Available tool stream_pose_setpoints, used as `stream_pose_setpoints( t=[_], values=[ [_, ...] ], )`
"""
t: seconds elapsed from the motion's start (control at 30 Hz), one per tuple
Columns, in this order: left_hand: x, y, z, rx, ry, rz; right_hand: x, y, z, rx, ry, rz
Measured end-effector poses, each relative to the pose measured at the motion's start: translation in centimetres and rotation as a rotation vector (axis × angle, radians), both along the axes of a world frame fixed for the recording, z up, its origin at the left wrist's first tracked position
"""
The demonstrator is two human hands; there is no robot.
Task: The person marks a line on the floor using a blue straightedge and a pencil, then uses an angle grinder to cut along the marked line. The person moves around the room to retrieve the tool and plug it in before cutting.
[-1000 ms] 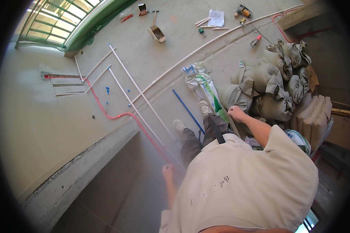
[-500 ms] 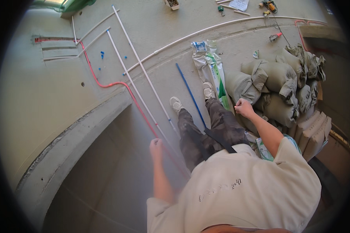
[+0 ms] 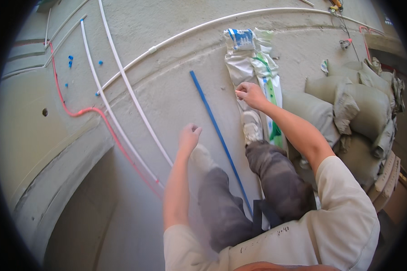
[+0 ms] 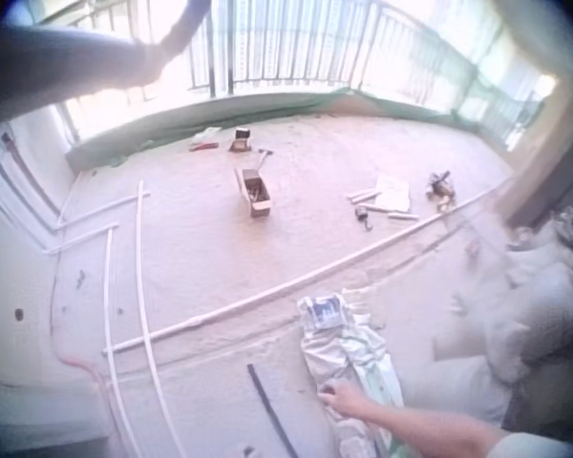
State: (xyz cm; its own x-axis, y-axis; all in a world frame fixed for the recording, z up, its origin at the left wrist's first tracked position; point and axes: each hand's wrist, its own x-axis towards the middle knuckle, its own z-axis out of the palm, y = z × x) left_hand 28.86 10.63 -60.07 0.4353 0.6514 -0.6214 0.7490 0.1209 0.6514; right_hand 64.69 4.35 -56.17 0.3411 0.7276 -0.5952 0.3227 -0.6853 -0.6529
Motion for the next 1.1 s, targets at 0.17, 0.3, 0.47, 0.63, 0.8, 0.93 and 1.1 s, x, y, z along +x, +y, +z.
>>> stream_pose_setpoints(
  t=[0.17, 0.3, 0.47, 0.63, 0.8, 0.93, 1.1],
  values=[
    [4.3, 5.6, -10.1, 0.257, -0.167, 0.012, -0.2, 7.6, -11.0, 0.215, -0.172, -0.007],
    [4.6, 7.2, -15.0, 0.499, -0.193, 0.023, 0.7, 11.0, -15.8, 0.327, -0.215, -0.046],
    [2.0, 7.0, -17.9, 0.795, -0.133, -0.051, 1.4, 12.4, -17.5, 0.296, -0.228, -0.075],
    [1.6, 7.0, -18.0, 0.984, -0.163, -0.121, 2.2, 12.9, -17.3, 0.415, -0.209, -0.199],
    [3.5, 6.3, -16.3, 0.654, -0.112, -0.019, 2.9, 13.7, -19.0, 0.402, -0.383, -0.19],
    [5.3, 5.6, -15.2, 0.882, -0.302, -0.246, 2.7, 13.7, -20.7, 0.54, -0.608, 0.005],
    [6.8, 4.7, -15.9, 0.877, -0.32, -0.377, 2.9, 14.2, -21.1, 0.542, -0.634, -0.004]
  ],
)
